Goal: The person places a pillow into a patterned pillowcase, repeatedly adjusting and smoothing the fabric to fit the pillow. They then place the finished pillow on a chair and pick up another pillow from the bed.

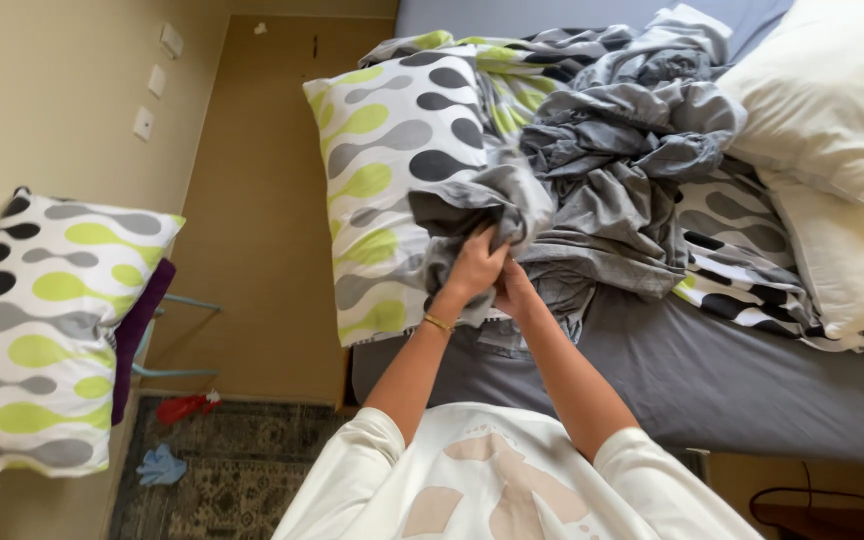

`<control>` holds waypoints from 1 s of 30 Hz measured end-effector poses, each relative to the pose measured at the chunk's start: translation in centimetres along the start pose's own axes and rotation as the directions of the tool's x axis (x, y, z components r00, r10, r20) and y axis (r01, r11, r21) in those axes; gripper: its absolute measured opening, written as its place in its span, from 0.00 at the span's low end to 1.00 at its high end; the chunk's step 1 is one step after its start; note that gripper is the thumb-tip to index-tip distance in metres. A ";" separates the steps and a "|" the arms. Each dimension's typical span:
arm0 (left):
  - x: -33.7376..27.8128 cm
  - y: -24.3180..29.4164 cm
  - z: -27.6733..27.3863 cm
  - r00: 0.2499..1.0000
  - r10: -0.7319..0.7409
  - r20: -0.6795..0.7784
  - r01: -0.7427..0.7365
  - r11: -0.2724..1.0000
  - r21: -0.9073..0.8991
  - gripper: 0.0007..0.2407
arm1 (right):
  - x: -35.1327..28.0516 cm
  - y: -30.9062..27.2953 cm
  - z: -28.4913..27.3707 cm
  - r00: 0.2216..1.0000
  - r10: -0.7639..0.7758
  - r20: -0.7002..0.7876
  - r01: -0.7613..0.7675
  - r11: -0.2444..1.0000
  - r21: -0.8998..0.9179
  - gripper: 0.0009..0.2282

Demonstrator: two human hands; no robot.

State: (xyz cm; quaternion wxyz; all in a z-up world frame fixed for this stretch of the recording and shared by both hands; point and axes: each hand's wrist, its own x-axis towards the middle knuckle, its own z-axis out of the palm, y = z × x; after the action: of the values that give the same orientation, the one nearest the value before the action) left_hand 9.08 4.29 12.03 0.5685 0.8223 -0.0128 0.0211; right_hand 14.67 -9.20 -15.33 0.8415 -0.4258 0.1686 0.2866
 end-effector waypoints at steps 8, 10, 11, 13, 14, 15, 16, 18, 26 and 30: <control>2.8 4.8 2.0 0.996 0.020 0.091 0.001 0.975 -0.223 0.14 | -10.8 -21.3 0.9 0.622 -0.633 -0.460 0.387 0.760 -0.522 0.32; 2.6 2.4 1.9 0.995 0.017 0.100 0.003 0.982 -0.191 0.13 | -12.3 -23.8 -0.5 0.465 -0.740 -0.486 0.373 0.662 -0.651 0.32; 2.7 0.3 1.8 0.999 0.021 0.043 -0.016 0.993 -0.120 0.12 | -11.9 -24.4 -2.0 0.451 -0.685 -0.572 0.198 0.702 -0.684 0.40; 2.5 -4.5 0.9 0.999 0.022 -0.023 -0.023 0.998 -0.050 0.11 | -11.0 -23.5 -3.5 0.426 -0.632 -0.647 0.013 0.719 -0.694 0.48; 2.1 -7.3 0.3 0.987 0.098 -0.124 -0.083 0.989 0.124 0.09 | -10.6 -22.1 -3.6 0.421 -0.711 -0.563 -0.031 0.609 -0.793 0.38; 1.7 -10.1 -0.5 0.959 0.185 -0.214 -0.116 0.946 0.301 0.07 | -10.0 -20.6 -3.4 0.426 -0.778 -0.462 -0.072 0.480 -0.874 0.28; 1.1 -11.2 -1.5 0.957 0.176 -0.229 -0.102 0.948 0.301 0.07 | -9.7 -18.7 -2.1 0.440 -0.777 -0.451 -0.071 0.470 -0.880 0.28; -0.7 -13.3 -4.2 0.894 0.208 -0.398 0.126 0.734 0.667 0.16 | -9.1 -14.1 0.9 0.716 -0.680 -0.158 0.056 0.281 -0.958 0.15; -10.3 -17.1 -10.6 0.969 0.237 0.075 -0.168 0.404 0.899 0.36 | -11.9 -2.9 11.2 0.726 -0.235 0.646 0.278 -0.759 -0.589 0.38; -11.2 -19.0 -11.4 0.913 0.407 -0.010 -0.187 0.440 0.878 0.15 | -12.3 -2.3 12.3 0.319 -0.257 0.912 0.391 -0.841 -0.374 0.12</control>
State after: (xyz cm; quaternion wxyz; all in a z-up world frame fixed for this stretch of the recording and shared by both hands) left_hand -1.43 21.61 -2.28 0.0658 0.9709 -0.0826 0.2151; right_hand 6.98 -4.41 -0.25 0.0833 -0.8461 -0.4564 -0.2626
